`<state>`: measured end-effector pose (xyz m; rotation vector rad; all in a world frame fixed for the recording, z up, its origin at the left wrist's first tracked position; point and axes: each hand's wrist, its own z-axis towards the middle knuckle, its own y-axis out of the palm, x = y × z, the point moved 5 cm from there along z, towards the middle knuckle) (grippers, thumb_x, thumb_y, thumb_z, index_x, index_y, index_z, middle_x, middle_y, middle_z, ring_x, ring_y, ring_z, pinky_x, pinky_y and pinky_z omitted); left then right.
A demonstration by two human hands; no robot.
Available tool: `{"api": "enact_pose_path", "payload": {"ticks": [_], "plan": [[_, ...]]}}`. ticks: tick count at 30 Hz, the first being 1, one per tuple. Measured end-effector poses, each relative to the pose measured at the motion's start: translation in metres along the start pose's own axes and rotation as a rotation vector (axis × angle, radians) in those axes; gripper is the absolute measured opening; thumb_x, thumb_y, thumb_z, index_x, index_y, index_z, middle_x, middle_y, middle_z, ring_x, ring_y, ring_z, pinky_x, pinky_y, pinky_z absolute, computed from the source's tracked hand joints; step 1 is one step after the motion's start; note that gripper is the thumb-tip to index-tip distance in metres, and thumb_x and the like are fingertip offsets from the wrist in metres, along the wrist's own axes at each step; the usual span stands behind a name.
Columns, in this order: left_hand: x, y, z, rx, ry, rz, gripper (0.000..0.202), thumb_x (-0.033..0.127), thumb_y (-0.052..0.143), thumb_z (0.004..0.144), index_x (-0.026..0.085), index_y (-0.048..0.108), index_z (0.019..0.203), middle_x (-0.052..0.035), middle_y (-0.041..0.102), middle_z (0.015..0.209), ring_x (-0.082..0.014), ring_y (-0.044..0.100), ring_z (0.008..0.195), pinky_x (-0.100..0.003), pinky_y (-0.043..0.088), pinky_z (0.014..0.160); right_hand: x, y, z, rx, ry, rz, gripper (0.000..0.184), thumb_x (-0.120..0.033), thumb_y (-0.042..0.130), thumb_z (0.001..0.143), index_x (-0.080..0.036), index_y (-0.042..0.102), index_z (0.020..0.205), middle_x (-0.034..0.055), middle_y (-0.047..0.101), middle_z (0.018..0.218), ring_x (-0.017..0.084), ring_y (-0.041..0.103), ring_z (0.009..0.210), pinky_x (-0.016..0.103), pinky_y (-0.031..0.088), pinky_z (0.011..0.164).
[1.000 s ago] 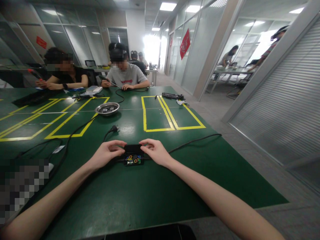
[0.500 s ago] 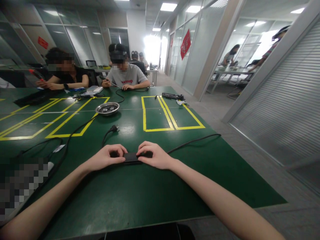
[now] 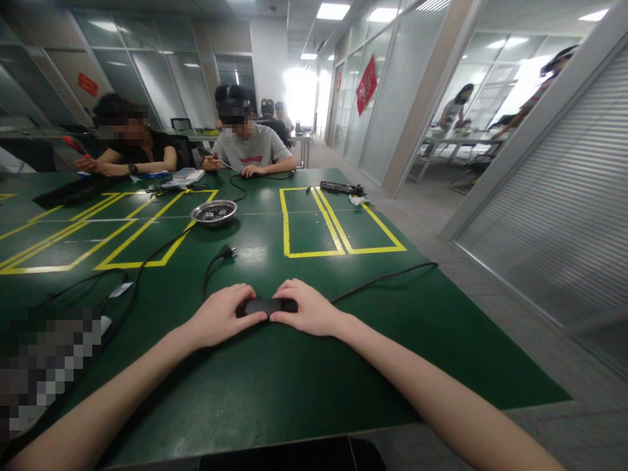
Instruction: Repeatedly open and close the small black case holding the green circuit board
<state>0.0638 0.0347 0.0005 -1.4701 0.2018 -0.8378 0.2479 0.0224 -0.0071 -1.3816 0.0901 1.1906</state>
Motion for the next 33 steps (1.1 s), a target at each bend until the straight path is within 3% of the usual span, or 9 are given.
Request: {"api": "enact_pose_path", "payload": {"ticks": [3, 7, 14, 21, 26, 30, 33], "plan": [[0.0, 0.001, 0.002, -0.019, 0.001, 0.089, 0.049, 0.067, 0.064, 0.088, 0.019, 0.062, 0.075, -0.003, 0.064, 0.073, -0.0215, 0.06, 0.068, -0.029, 0.039, 0.061, -0.004, -0.002, 0.0, -0.011, -0.009, 0.048, 0.026, -0.03, 0.081, 0.083, -0.019, 0.069, 0.103, 0.0074, 0.068, 0.108, 0.022, 0.065, 0.096, 0.035, 0.054, 0.082], [-0.001, 0.004, 0.001, -0.015, 0.074, 0.058, 0.054, 0.07, 0.062, 0.089, 0.02, 0.058, 0.069, 0.0004, 0.059, 0.065, -0.0174, 0.056, 0.06, -0.026, 0.031, 0.055, -0.003, 0.001, -0.001, -0.027, 0.108, 0.059, 0.036, -0.028, 0.085, 0.076, -0.021, 0.066, 0.106, 0.002, 0.07, 0.098, 0.019, 0.064, 0.083, 0.029, 0.049, 0.072], [0.007, 0.004, -0.001, 0.052, 0.242, 0.109, 0.052, 0.068, 0.065, 0.089, 0.02, 0.055, 0.071, -0.001, 0.058, 0.071, -0.0195, 0.057, 0.069, -0.03, 0.037, 0.064, -0.005, 0.003, -0.002, 0.033, 0.079, 0.004, 0.026, -0.021, 0.088, 0.071, -0.02, 0.067, 0.086, -0.0008, 0.064, 0.084, 0.017, 0.058, 0.078, 0.028, 0.043, 0.07], [0.007, -0.002, -0.004, 0.112, 0.26, 0.027, 0.035, 0.052, 0.059, 0.098, 0.018, 0.065, 0.09, -0.0068, 0.068, 0.087, -0.0221, 0.061, 0.08, -0.033, 0.045, 0.074, -0.012, -0.003, -0.004, 0.082, -0.131, -0.155, 0.022, -0.028, 0.078, 0.085, -0.02, 0.068, 0.104, 0.0066, 0.07, 0.096, 0.023, 0.063, 0.087, 0.034, 0.05, 0.077], [0.015, -0.002, -0.005, 0.117, 0.26, 0.013, 0.03, 0.046, 0.06, 0.098, 0.019, 0.067, 0.107, -0.0088, 0.072, 0.098, -0.0245, 0.064, 0.089, -0.036, 0.048, 0.08, -0.013, -0.001, -0.003, 0.1, -0.192, -0.224, 0.022, -0.035, 0.063, 0.098, -0.02, 0.072, 0.112, 0.0112, 0.075, 0.098, 0.026, 0.067, 0.088, 0.039, 0.052, 0.081], [0.022, 0.0, -0.005, 0.125, 0.28, 0.061, 0.031, 0.047, 0.057, 0.1, 0.018, 0.067, 0.101, -0.0088, 0.072, 0.092, -0.0245, 0.065, 0.085, -0.037, 0.047, 0.08, -0.006, -0.002, -0.004, 0.034, -0.219, -0.153, 0.031, -0.039, 0.064, 0.097, -0.019, 0.07, 0.12, 0.0111, 0.075, 0.103, 0.024, 0.068, 0.091, 0.037, 0.053, 0.082], [0.023, 0.002, -0.004, 0.094, 0.276, 0.099, 0.032, 0.05, 0.059, 0.099, 0.019, 0.067, 0.1, -0.0076, 0.072, 0.093, -0.0238, 0.065, 0.086, -0.036, 0.047, 0.08, 0.001, -0.002, -0.004, -0.028, -0.19, -0.129, 0.031, -0.039, 0.065, 0.097, -0.018, 0.072, 0.118, 0.0091, 0.075, 0.096, 0.022, 0.068, 0.082, 0.033, 0.053, 0.075]]}}
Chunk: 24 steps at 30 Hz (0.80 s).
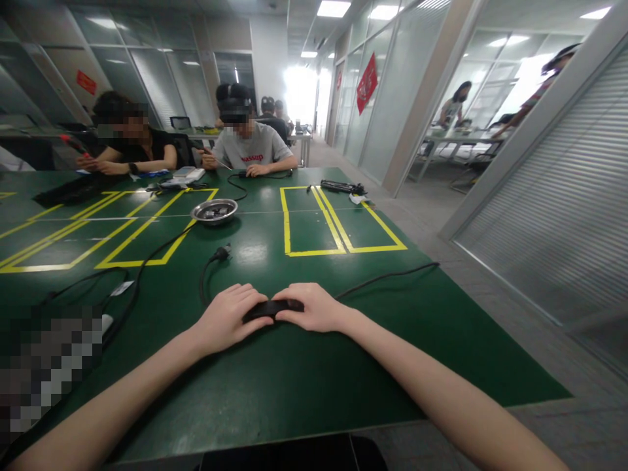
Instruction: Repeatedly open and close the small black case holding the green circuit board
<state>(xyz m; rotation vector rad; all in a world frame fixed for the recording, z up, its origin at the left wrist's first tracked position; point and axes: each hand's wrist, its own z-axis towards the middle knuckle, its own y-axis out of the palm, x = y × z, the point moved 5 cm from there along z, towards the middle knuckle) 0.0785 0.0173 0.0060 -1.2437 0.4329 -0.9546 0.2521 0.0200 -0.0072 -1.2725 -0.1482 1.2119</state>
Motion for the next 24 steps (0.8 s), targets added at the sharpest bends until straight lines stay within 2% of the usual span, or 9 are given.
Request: {"api": "enact_pose_path", "payload": {"ticks": [5, 8, 11, 13, 15, 17, 19, 21, 24], "plan": [[-0.006, 0.001, 0.001, -0.06, -0.081, 0.032, 0.033, 0.051, 0.063, 0.097, 0.018, 0.065, 0.092, -0.0064, 0.071, 0.087, -0.0233, 0.065, 0.08, -0.034, 0.046, 0.075, -0.004, -0.002, 0.001, 0.043, -0.004, -0.058, 0.032, -0.038, 0.063, 0.098, -0.019, 0.07, 0.122, 0.0102, 0.075, 0.101, 0.023, 0.069, 0.09, 0.034, 0.054, 0.081], [-0.007, 0.002, 0.001, -0.079, -0.09, -0.015, 0.033, 0.05, 0.062, 0.098, 0.019, 0.063, 0.087, -0.005, 0.069, 0.083, -0.022, 0.064, 0.076, -0.032, 0.045, 0.071, -0.013, 0.001, 0.002, -0.027, -0.092, -0.059, 0.049, -0.043, 0.073, 0.091, -0.021, 0.064, 0.134, 0.0125, 0.072, 0.12, 0.026, 0.068, 0.105, 0.037, 0.054, 0.09], [-0.006, 0.003, 0.0, -0.082, -0.075, -0.076, 0.034, 0.05, 0.06, 0.099, 0.019, 0.062, 0.084, -0.0038, 0.069, 0.081, -0.0206, 0.064, 0.074, -0.031, 0.046, 0.069, -0.02, 0.006, 0.001, -0.081, -0.15, -0.135, 0.046, -0.037, 0.067, 0.096, -0.024, 0.06, 0.14, 0.0131, 0.069, 0.125, 0.025, 0.067, 0.108, 0.036, 0.055, 0.09], [-0.005, 0.002, -0.001, -0.031, -0.046, -0.09, 0.031, 0.047, 0.061, 0.099, 0.018, 0.065, 0.091, -0.0048, 0.071, 0.086, -0.0216, 0.066, 0.079, -0.032, 0.049, 0.073, -0.019, 0.006, 0.001, -0.074, -0.139, -0.164, 0.043, -0.033, 0.062, 0.099, -0.025, 0.06, 0.141, 0.0119, 0.069, 0.118, 0.023, 0.067, 0.101, 0.035, 0.055, 0.085], [-0.003, -0.004, -0.001, 0.088, 0.011, -0.073, 0.026, 0.041, 0.06, 0.1, 0.017, 0.066, 0.11, -0.0094, 0.073, 0.105, -0.0254, 0.067, 0.097, -0.038, 0.052, 0.085, -0.012, 0.001, 0.002, -0.021, -0.105, -0.131, 0.042, -0.033, 0.062, 0.099, -0.025, 0.061, 0.14, 0.0108, 0.069, 0.113, 0.023, 0.067, 0.097, 0.035, 0.056, 0.085], [-0.001, -0.012, -0.003, 0.226, 0.072, -0.035, 0.034, 0.031, 0.057, 0.102, 0.018, 0.059, 0.133, -0.0138, 0.068, 0.129, -0.0287, 0.063, 0.118, -0.045, 0.05, 0.1, 0.005, -0.013, 0.001, 0.109, -0.02, -0.054, 0.042, -0.035, 0.063, 0.098, -0.025, 0.061, 0.138, 0.0102, 0.07, 0.115, 0.024, 0.067, 0.101, 0.037, 0.056, 0.089], [-0.001, -0.017, -0.005, 0.301, 0.106, -0.014, 0.041, 0.024, 0.053, 0.102, 0.02, 0.053, 0.143, -0.0145, 0.062, 0.141, -0.0292, 0.057, 0.129, -0.048, 0.046, 0.107, 0.031, -0.035, -0.004, 0.318, 0.113, 0.027, 0.042, -0.039, 0.066, 0.095, -0.025, 0.063, 0.134, 0.0098, 0.07, 0.121, 0.026, 0.067, 0.108, 0.041, 0.056, 0.094], [-0.001, -0.015, -0.006, 0.247, 0.121, -0.039, 0.04, 0.022, 0.053, 0.101, 0.021, 0.056, 0.141, -0.0129, 0.064, 0.137, -0.0278, 0.059, 0.127, -0.047, 0.047, 0.107, 0.064, -0.062, -0.015, 0.556, 0.283, 0.086, 0.044, -0.046, 0.067, 0.091, -0.024, 0.064, 0.129, 0.0086, 0.071, 0.116, 0.026, 0.068, 0.099, 0.04, 0.057, 0.085], [-0.001, -0.002, -0.006, 0.037, 0.13, -0.108, 0.029, 0.024, 0.056, 0.101, 0.021, 0.065, 0.128, -0.0095, 0.07, 0.126, -0.0254, 0.064, 0.118, -0.043, 0.051, 0.1, 0.106, -0.098, -0.039, 0.854, 0.474, 0.153, 0.058, -0.055, 0.07, 0.085, -0.022, 0.06, 0.131, 0.0044, 0.068, 0.089, 0.021, 0.063, 0.067, 0.035, 0.055, 0.064]]}}
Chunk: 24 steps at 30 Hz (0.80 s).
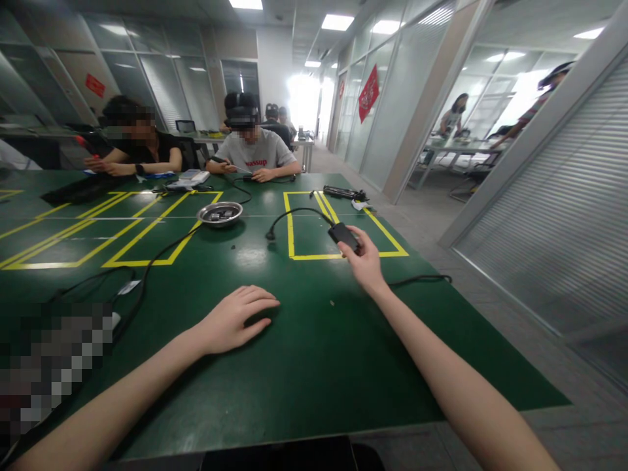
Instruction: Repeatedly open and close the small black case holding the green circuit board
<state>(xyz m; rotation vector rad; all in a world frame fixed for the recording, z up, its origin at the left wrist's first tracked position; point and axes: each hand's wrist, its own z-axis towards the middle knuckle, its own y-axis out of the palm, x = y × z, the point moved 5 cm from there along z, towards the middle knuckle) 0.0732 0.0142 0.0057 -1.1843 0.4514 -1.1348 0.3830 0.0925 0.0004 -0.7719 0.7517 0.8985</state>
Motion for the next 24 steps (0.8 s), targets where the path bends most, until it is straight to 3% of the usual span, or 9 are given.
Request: {"api": "enact_pose_path", "payload": {"ticks": [3, 5, 10, 14, 20, 24], "plan": [[-0.001, 0.008, -0.001, -0.086, -0.032, -0.042, 0.022, 0.024, 0.058, 0.1, 0.021, 0.07, 0.118, -0.0081, 0.072, 0.124, -0.0247, 0.065, 0.116, -0.042, 0.052, 0.098, 0.021, -0.03, 0.015, 0.214, 0.058, 0.017, 0.065, -0.059, 0.072, 0.079, -0.02, 0.058, 0.13, 0.002, 0.065, 0.082, 0.019, 0.06, 0.061, 0.033, 0.052, 0.06], [-0.002, 0.009, -0.001, -0.089, -0.048, -0.06, 0.021, 0.024, 0.059, 0.1, 0.021, 0.07, 0.117, -0.0081, 0.072, 0.123, -0.0246, 0.065, 0.116, -0.042, 0.052, 0.099, 0.032, -0.04, 0.017, 0.25, 0.098, -0.028, 0.066, -0.06, 0.072, 0.076, -0.019, 0.059, 0.127, 0.0016, 0.065, 0.079, 0.02, 0.061, 0.061, 0.033, 0.051, 0.061], [-0.003, 0.007, -0.001, -0.081, -0.057, -0.075, 0.019, 0.025, 0.059, 0.1, 0.022, 0.072, 0.114, -0.0077, 0.071, 0.123, -0.0245, 0.064, 0.117, -0.043, 0.052, 0.099, 0.054, -0.043, 0.014, 0.145, 0.217, -0.312, 0.056, -0.053, 0.069, 0.077, -0.017, 0.066, 0.12, 0.0052, 0.069, 0.082, 0.023, 0.062, 0.07, 0.035, 0.051, 0.067], [-0.003, 0.008, -0.001, -0.083, -0.068, -0.082, 0.018, 0.025, 0.06, 0.099, 0.021, 0.072, 0.113, -0.0079, 0.072, 0.123, -0.0248, 0.065, 0.116, -0.043, 0.052, 0.099, 0.067, -0.051, 0.016, 0.053, 0.287, -0.567, 0.049, -0.045, 0.068, 0.079, -0.02, 0.069, 0.121, 0.0094, 0.073, 0.097, 0.028, 0.066, 0.086, 0.038, 0.052, 0.077], [-0.003, 0.008, -0.001, -0.084, -0.069, -0.084, 0.019, 0.025, 0.059, 0.099, 0.023, 0.072, 0.113, -0.0078, 0.072, 0.123, -0.0244, 0.065, 0.116, -0.042, 0.052, 0.099, 0.084, -0.077, 0.022, 0.143, 0.338, -0.74, 0.049, -0.044, 0.067, 0.084, -0.021, 0.067, 0.127, 0.0119, 0.074, 0.11, 0.031, 0.068, 0.101, 0.039, 0.052, 0.087], [-0.003, 0.009, -0.001, -0.095, -0.079, -0.088, 0.019, 0.025, 0.061, 0.098, 0.021, 0.072, 0.113, -0.0083, 0.071, 0.124, -0.025, 0.065, 0.116, -0.043, 0.052, 0.1, 0.089, -0.08, 0.023, 0.142, 0.333, -0.823, 0.052, -0.045, 0.065, 0.085, -0.016, 0.068, 0.128, 0.0164, 0.071, 0.114, 0.033, 0.065, 0.106, 0.041, 0.051, 0.093]]}}
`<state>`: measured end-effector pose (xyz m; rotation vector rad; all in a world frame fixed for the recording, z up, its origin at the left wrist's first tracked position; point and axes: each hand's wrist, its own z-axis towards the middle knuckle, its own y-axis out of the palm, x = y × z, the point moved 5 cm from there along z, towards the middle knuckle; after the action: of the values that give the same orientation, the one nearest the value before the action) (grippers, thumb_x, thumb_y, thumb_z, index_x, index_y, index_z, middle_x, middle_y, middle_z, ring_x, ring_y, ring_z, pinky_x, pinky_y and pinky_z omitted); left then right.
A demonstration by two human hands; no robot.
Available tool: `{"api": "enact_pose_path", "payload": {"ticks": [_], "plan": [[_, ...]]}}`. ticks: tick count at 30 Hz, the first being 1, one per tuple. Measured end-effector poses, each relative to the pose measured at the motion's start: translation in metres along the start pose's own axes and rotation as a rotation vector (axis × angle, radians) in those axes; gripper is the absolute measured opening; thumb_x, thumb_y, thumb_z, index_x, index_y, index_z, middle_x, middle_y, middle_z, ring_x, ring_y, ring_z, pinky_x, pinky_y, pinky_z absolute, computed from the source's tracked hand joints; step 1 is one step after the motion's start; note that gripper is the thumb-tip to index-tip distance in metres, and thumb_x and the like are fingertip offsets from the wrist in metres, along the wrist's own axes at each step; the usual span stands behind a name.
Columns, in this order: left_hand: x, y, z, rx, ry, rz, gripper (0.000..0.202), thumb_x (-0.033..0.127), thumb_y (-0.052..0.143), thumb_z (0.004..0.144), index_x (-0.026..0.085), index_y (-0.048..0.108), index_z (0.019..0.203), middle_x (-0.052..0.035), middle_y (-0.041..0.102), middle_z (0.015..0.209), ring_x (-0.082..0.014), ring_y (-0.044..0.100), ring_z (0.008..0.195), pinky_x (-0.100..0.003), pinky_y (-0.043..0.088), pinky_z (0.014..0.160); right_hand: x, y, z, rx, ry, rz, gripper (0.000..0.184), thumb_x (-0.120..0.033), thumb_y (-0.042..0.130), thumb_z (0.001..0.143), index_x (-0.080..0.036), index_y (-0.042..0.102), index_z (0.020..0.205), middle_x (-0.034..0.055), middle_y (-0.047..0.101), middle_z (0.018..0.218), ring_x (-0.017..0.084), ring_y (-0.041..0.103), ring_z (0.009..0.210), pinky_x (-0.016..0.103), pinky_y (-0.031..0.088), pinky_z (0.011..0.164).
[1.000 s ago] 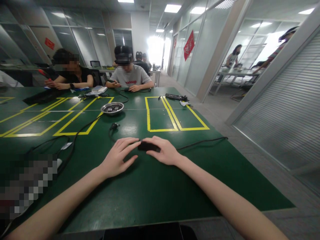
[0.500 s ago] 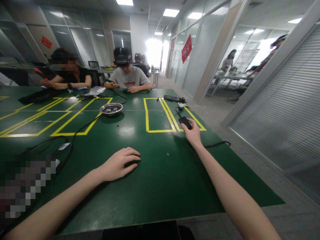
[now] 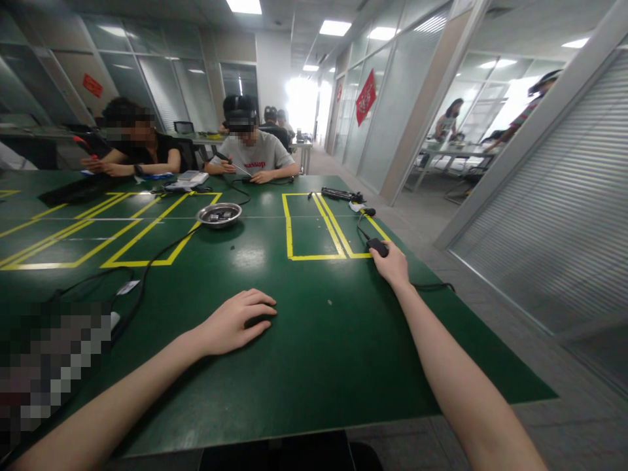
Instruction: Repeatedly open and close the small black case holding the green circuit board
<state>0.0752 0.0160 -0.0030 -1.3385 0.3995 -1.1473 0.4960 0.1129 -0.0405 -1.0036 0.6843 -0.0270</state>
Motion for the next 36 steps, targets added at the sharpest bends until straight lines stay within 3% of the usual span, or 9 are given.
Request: {"api": "enact_pose_path", "payload": {"ticks": [4, 11, 15, 19, 24, 27, 29, 32, 36], "plan": [[0.0, 0.0, 0.0, -0.005, -0.01, 0.0, 0.018, 0.024, 0.062, 0.098, 0.021, 0.072, 0.113, -0.0079, 0.071, 0.124, -0.0251, 0.064, 0.117, -0.044, 0.052, 0.099, -0.004, 0.0, -0.001, -0.004, -0.057, -0.152, 0.056, -0.047, 0.066, 0.083, -0.012, 0.071, 0.128, 0.019, 0.065, 0.122, 0.036, 0.059, 0.116, 0.044, 0.049, 0.1], [0.0, 0.0, 0.0, -0.002, -0.01, 0.001, 0.019, 0.027, 0.061, 0.099, 0.023, 0.073, 0.113, -0.0078, 0.071, 0.124, -0.0248, 0.064, 0.117, -0.043, 0.052, 0.1, -0.003, -0.003, 0.0, -0.007, -0.031, -0.202, 0.053, -0.054, 0.066, 0.083, -0.022, 0.074, 0.124, 0.013, 0.07, 0.114, 0.031, 0.067, 0.102, 0.039, 0.055, 0.085], [-0.001, 0.0, -0.001, -0.004, -0.014, -0.006, 0.02, 0.027, 0.06, 0.099, 0.023, 0.073, 0.113, -0.008, 0.071, 0.124, -0.0252, 0.064, 0.117, -0.044, 0.052, 0.101, -0.005, -0.011, 0.0, 0.005, 0.045, -0.182, 0.051, -0.056, 0.06, 0.088, -0.021, 0.075, 0.122, 0.0175, 0.074, 0.11, 0.037, 0.069, 0.101, 0.044, 0.055, 0.082], [-0.002, 0.0, 0.0, -0.011, -0.017, -0.007, 0.019, 0.026, 0.062, 0.098, 0.022, 0.073, 0.113, -0.0081, 0.071, 0.125, -0.0258, 0.064, 0.117, -0.045, 0.052, 0.101, -0.002, -0.019, 0.0, 0.001, 0.12, -0.1, 0.047, -0.048, 0.052, 0.094, -0.018, 0.073, 0.123, 0.02, 0.076, 0.105, 0.038, 0.072, 0.097, 0.047, 0.054, 0.083], [0.0, 0.0, 0.001, -0.012, -0.024, -0.009, 0.019, 0.028, 0.062, 0.099, 0.021, 0.073, 0.112, -0.0081, 0.071, 0.124, -0.0254, 0.064, 0.117, -0.044, 0.052, 0.101, 0.008, -0.019, 0.003, -0.035, 0.18, 0.029, 0.043, -0.031, 0.048, 0.094, -0.01, 0.07, 0.124, 0.0124, 0.074, 0.072, 0.028, 0.072, 0.068, 0.04, 0.055, 0.078], [0.001, 0.0, 0.002, -0.019, -0.031, -0.016, 0.018, 0.03, 0.062, 0.099, 0.022, 0.074, 0.111, -0.0076, 0.071, 0.124, -0.025, 0.064, 0.117, -0.043, 0.051, 0.102, 0.01, -0.017, 0.004, -0.04, 0.195, 0.037, 0.045, -0.03, 0.052, 0.092, -0.008, 0.067, 0.129, 0.0132, 0.075, 0.08, 0.025, 0.07, 0.064, 0.039, 0.055, 0.078], [0.0, 0.0, 0.002, -0.019, -0.038, -0.018, 0.018, 0.03, 0.062, 0.1, 0.022, 0.073, 0.111, -0.0075, 0.071, 0.124, -0.0252, 0.064, 0.117, -0.044, 0.051, 0.102, 0.01, -0.017, 0.003, -0.028, 0.186, 0.028, 0.05, -0.037, 0.057, 0.091, -0.01, 0.066, 0.132, 0.0153, 0.076, 0.094, 0.026, 0.072, 0.072, 0.041, 0.055, 0.081], [0.0, 0.0, 0.002, -0.011, -0.036, -0.016, 0.018, 0.03, 0.062, 0.1, 0.021, 0.073, 0.111, -0.0074, 0.072, 0.123, -0.0252, 0.065, 0.117, -0.044, 0.051, 0.1, 0.005, -0.018, 0.003, 0.003, 0.087, -0.033, 0.05, -0.05, 0.069, 0.082, -0.015, 0.074, 0.117, 0.0174, 0.072, 0.11, 0.03, 0.071, 0.09, 0.041, 0.055, 0.083], [0.0, 0.0, 0.002, 0.003, -0.022, -0.013, 0.018, 0.031, 0.061, 0.1, 0.022, 0.073, 0.11, -0.0074, 0.072, 0.122, -0.0245, 0.065, 0.115, -0.042, 0.051, 0.099, -0.002, -0.015, 0.003, -0.018, -0.061, -0.104, 0.041, -0.054, 0.074, 0.073, -0.019, 0.08, 0.094, 0.0142, 0.072, 0.097, 0.033, 0.069, 0.089, 0.041, 0.055, 0.076]]}}
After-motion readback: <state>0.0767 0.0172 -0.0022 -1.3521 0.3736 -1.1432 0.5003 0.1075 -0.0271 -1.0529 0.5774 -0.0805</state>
